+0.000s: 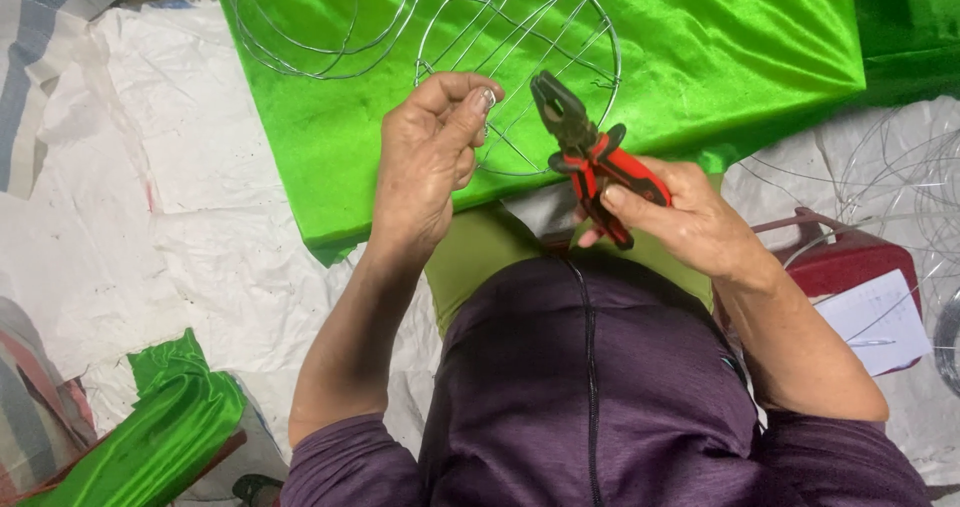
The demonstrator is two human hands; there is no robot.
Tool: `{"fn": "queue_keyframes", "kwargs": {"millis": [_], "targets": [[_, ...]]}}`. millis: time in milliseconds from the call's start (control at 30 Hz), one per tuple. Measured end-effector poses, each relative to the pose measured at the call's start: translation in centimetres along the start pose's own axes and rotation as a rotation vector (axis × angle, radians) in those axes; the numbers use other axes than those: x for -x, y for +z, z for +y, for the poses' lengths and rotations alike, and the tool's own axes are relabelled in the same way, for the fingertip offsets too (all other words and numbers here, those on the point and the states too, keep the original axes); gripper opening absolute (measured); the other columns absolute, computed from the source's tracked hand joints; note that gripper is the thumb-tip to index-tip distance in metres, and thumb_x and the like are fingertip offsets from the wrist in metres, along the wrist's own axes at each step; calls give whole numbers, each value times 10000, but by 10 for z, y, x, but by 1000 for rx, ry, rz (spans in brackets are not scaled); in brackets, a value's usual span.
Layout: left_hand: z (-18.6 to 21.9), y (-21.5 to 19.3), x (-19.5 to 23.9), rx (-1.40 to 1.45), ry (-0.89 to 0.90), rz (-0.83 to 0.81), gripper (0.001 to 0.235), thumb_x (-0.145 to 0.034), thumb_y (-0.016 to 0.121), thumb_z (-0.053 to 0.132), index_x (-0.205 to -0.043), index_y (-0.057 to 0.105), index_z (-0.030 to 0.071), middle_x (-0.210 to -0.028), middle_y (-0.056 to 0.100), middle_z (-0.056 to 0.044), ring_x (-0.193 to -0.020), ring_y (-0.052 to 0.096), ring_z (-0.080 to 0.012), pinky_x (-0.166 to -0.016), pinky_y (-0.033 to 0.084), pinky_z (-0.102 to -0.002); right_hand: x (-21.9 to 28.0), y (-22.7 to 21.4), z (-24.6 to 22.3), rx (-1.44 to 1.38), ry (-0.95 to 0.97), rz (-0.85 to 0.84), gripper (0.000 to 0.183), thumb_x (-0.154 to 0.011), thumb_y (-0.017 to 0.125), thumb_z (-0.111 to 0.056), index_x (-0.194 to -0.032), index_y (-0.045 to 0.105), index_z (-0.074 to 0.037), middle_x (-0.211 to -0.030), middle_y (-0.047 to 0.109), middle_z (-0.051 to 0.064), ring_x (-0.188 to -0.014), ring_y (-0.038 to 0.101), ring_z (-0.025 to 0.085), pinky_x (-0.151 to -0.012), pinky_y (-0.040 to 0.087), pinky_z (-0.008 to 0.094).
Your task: The person uses pliers to cut and bend segments of wire to construct several circular and grid-like wire frames on a green surface.
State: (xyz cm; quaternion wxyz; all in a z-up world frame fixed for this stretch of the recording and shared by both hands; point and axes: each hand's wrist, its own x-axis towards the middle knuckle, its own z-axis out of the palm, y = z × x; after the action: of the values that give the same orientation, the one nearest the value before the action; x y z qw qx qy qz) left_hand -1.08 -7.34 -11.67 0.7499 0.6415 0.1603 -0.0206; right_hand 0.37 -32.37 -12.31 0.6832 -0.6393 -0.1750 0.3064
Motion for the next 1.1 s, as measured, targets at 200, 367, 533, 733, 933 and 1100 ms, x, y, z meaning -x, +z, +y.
{"fn": "queue_keyframes", "kwargs": {"millis": [200,367,533,733,933,1100], "targets": [[12,3,2,-271,246,-26,119,-1059,621,117,-1103,704,44,-887,660,-102,-762,545,-116,-685,503,-247,11,6,-9,-287,119,-238,278,-1023,536,-191,-1062,722,12,-927,787,223,-926,784,310,-871,632,460],[27,5,12,-539,465,-29,137,-1078,588,91,-1070,712,35,-858,644,-111,-769,550,-154,-699,490,-291,9,5,-6,-305,141,-244,284,-1017,535,-157,-1125,731,18,-933,806,226,-949,791,279,-839,642,415],[42,5,17,-680,523,-139,108,-1058,620,90,-1059,727,72,-796,584,-76,-722,551,-183,-675,483,-338,11,4,4,-454,198,-233,417,-1013,547,-196,-1356,628,29,-873,766,266,-890,774,323,-831,657,522],[43,4,17,-727,518,-161,107,-1052,631,99,-1038,736,87,-781,595,-69,-696,571,-192,-660,489,-336,16,5,15,-414,227,-169,319,-995,597,-196,-1158,698,60,-812,757,239,-823,747,260,-750,669,451],[48,7,19,-730,513,-177,120,-1056,615,89,-1027,728,60,-775,597,-99,-697,591,-231,-666,500,-368,16,6,-13,-199,216,-163,231,-978,630,-198,-931,750,-7,-707,722,155,-694,690,208,-651,633,356],[49,5,18,-761,520,-187,118,-1062,619,116,-1034,727,78,-785,596,-94,-707,612,-248,-674,513,-377,16,5,-18,-169,222,-164,236,-976,638,-206,-905,756,-15,-696,717,138,-682,678,201,-649,623,347]]}}
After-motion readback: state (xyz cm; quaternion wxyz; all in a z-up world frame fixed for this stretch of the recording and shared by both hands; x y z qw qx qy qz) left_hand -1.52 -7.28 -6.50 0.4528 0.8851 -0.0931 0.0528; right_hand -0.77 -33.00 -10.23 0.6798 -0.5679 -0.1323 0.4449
